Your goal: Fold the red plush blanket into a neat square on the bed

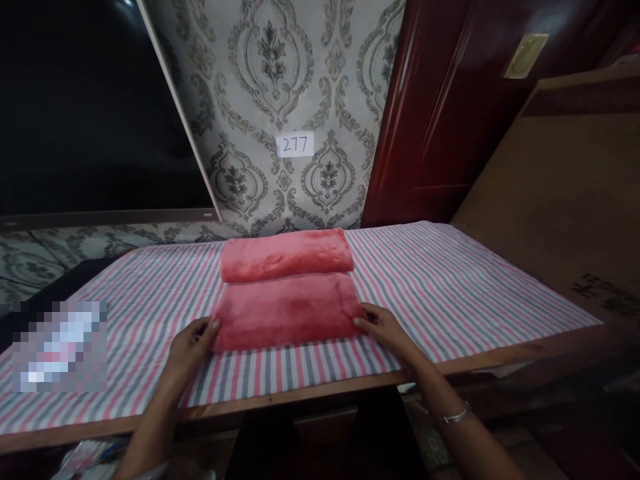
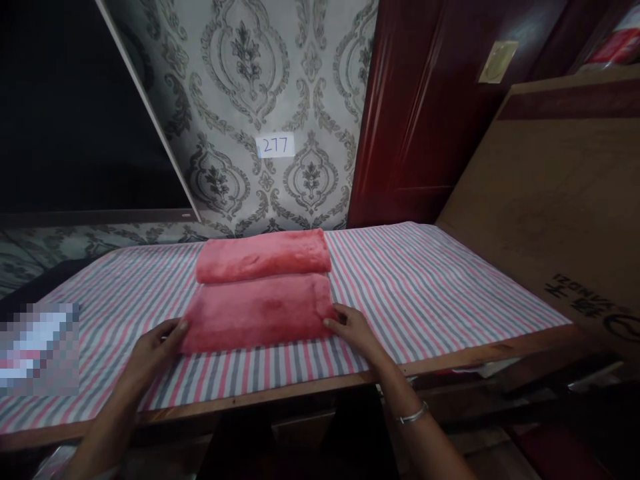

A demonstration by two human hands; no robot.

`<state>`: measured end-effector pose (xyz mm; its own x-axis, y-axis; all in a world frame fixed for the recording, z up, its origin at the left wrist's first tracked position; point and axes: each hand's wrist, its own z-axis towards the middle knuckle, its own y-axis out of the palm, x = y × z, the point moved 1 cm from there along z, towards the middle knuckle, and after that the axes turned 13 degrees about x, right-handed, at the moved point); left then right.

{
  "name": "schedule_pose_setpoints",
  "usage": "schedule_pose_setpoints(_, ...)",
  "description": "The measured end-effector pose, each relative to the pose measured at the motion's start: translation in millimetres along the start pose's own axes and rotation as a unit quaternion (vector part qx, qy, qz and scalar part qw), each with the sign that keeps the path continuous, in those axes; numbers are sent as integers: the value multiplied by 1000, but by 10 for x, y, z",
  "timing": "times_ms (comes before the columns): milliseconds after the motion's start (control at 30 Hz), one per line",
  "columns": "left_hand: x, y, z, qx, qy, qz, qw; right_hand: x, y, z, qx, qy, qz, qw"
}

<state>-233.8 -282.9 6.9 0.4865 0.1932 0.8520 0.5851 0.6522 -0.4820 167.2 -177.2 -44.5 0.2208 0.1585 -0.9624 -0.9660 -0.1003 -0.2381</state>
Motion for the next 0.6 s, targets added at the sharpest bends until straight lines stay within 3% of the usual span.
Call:
schedule_pose_setpoints(100, -15, 120, 8, -5, -6, -47, 999, 1, 46, -23, 29, -15, 0, 999)
schedule_pose_setpoints(233, -108, 115, 24, 49, -4, -38, 998, 19, -7, -68, 78, -23, 15, 997)
schedule_pose_setpoints(400, -136, 77, -6, -28, -16, -33, 999, 7, -21, -106, 65, 8, 37, 997)
schedule_pose_setpoints(500, -156, 102, -26, 1, 0, 13, 1000, 5, 14, -120, 38, -2, 62, 997)
schedule_pose_setpoints(600, -219, 107, 6, 32, 23, 59, 997, 42, 9, -127, 51, -19, 34, 998)
